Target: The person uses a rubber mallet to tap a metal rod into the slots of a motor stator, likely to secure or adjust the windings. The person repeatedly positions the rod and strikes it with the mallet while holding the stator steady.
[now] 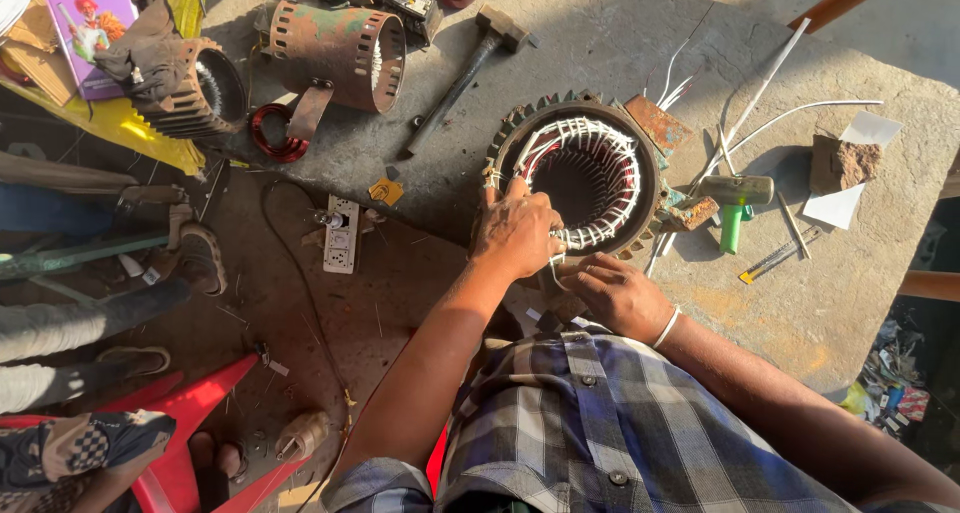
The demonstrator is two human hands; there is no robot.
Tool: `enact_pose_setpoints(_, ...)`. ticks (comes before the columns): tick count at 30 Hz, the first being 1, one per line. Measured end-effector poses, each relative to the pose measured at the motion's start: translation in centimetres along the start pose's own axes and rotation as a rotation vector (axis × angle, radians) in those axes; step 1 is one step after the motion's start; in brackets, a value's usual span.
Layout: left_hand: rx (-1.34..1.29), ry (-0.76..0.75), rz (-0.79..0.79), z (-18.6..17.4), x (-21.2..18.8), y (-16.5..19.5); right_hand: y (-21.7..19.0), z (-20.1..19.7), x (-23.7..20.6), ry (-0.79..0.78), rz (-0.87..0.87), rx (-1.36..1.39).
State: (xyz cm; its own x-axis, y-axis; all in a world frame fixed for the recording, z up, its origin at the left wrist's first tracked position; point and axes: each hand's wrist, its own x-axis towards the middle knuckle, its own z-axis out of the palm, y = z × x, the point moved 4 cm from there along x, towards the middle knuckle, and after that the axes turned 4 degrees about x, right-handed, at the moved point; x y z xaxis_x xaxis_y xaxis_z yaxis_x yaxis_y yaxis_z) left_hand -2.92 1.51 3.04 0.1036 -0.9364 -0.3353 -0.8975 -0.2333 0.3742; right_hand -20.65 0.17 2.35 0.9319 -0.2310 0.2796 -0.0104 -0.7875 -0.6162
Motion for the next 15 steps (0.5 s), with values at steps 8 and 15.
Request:
enact_pose_setpoints(8, 0.035, 0.179, 0.065, 1.5, 0.5, -0.2, 5.7, -3.6, 4.8, -0.232, 0.603, -0.016)
enact_pose_setpoints(15, 0.070, 0.075, -0.051, 6.8, 2.8, -2.2, 15.1, 3.7, 9.2, -1.018, 0.775, -0.165)
